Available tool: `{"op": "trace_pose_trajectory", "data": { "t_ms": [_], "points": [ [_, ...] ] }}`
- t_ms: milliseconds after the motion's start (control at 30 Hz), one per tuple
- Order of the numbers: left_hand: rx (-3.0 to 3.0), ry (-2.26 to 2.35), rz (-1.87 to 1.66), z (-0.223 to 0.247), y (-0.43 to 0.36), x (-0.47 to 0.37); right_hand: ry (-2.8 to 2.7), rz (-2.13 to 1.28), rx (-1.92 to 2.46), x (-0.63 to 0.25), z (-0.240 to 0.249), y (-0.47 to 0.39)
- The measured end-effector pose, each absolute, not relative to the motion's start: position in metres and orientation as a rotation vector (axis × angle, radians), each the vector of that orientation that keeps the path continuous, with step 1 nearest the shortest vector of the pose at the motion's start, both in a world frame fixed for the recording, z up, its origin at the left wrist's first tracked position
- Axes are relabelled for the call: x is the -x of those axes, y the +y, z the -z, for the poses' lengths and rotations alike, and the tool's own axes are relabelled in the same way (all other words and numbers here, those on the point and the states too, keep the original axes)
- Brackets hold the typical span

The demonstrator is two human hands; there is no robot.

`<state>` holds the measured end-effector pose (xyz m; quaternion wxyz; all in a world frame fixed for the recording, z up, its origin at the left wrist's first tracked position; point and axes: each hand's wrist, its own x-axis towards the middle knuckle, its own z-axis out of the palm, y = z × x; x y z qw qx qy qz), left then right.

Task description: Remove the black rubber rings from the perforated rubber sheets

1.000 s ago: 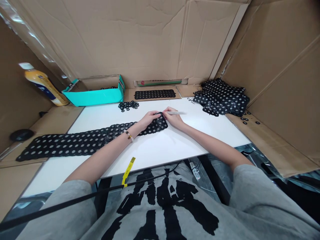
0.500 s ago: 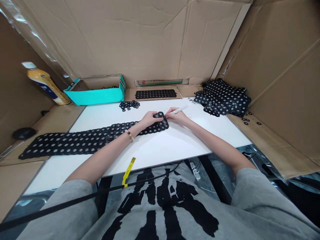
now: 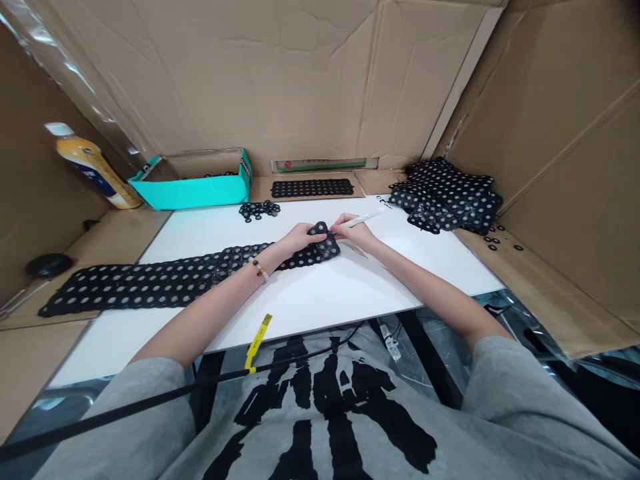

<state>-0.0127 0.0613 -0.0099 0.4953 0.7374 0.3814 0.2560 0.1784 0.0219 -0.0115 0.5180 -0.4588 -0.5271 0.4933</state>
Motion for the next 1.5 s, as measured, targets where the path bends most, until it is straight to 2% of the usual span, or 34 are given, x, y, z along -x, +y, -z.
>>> {"op": "trace_pose_trajectory", "data": {
  "t_ms": [233,933,1200,1500],
  "points": [
    [-1.791,0.919,-0.62,0.013,0.064,0.014,-1.201,-1.319,1.063,-0.184,0.008,0.025],
    [-1.754,0.93,-0.665,0.018,0.065,0.013,-1.187,-1.411,1.037,-0.189,0.001,0.024],
    [-1.728,0.957,-0.672,0.017,0.062,0.012,-1.247,-1.274,1.124,-0.182,0.011,0.025],
    [-1.689,0.873,-0.625,0.012,0.063,0.015,-1.551,-0.775,1.208,-0.173,0.02,0.023]
  ]
}}
